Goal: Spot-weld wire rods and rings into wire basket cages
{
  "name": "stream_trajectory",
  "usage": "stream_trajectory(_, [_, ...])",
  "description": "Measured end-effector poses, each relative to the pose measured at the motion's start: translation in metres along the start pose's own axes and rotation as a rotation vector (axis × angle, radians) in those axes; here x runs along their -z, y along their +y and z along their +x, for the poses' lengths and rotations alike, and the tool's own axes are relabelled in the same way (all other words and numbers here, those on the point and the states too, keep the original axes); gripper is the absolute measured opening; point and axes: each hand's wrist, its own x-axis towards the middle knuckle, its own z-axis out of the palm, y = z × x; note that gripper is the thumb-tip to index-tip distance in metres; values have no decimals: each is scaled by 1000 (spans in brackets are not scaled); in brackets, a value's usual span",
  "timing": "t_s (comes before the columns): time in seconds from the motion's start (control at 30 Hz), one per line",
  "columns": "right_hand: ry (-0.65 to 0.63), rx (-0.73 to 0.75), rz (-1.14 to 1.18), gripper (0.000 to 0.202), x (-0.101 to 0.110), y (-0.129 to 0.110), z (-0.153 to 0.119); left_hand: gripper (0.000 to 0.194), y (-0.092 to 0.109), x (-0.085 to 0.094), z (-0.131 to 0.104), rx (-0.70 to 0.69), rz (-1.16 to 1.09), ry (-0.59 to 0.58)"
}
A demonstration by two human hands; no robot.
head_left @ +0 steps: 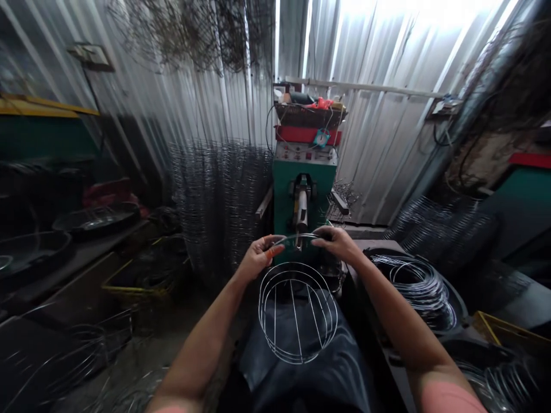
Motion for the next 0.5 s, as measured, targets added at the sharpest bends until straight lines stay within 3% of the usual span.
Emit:
stream_trajectory(0.1, [72,11,-1,33,19,20,-6,38,4,1,11,12,-82,12])
stream_trajectory(0.17, [120,-5,23,34,18,41,-13,39,2,4,16,53,-119,14])
stream_trajectory(0.37, [241,-140,78,41,-37,103,-32,40,-37,11,24,306,-113,81])
stream_trajectory(0.5, [214,-167,15,38,-61,132,-40,49,-73,21,32,470,-149,68])
